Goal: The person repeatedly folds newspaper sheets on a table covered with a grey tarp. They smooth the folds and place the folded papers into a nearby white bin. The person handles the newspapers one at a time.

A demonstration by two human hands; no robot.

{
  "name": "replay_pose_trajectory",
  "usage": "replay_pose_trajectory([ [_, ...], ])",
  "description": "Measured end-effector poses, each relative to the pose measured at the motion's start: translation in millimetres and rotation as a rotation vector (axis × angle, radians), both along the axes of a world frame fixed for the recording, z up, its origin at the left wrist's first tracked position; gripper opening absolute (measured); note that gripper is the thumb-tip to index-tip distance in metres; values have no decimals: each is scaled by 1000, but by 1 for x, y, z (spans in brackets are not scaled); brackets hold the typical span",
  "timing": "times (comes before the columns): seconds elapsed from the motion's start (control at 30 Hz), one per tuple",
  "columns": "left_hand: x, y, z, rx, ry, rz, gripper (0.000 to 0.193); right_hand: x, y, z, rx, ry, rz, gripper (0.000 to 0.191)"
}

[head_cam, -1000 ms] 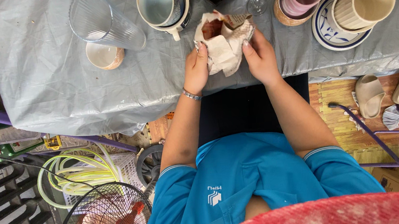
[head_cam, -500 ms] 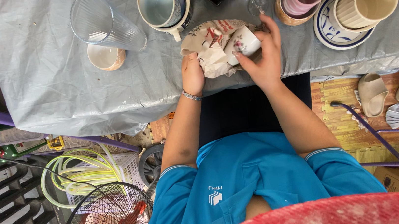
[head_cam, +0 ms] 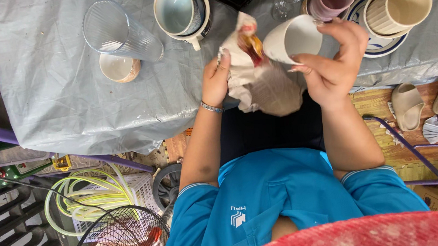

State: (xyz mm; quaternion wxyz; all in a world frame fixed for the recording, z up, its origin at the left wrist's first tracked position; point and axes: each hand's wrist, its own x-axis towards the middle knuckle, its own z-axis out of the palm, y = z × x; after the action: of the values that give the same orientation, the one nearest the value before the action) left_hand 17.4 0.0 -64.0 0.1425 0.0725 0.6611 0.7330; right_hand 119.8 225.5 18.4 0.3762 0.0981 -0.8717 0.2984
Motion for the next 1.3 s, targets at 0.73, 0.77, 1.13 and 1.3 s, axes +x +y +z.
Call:
replay_pose_trajectory([
  [0.73, 1, -9, -15, 354, -300, -302, 33, -14, -16, -52, 148, -96, 30, 46],
  [0.77, 0, -8, -16, 252, -235, -265, 34, -7, -12, -55, 147, -58, 57, 48],
  [1.13, 29, 12, 18, -478, 676, 402, 30, 18, 6, -62, 536, -379, 265, 53],
  [1.3, 61, -6, 36, -566, 1287, -29, 33, 14, 3, -56, 489, -593, 353, 65],
])
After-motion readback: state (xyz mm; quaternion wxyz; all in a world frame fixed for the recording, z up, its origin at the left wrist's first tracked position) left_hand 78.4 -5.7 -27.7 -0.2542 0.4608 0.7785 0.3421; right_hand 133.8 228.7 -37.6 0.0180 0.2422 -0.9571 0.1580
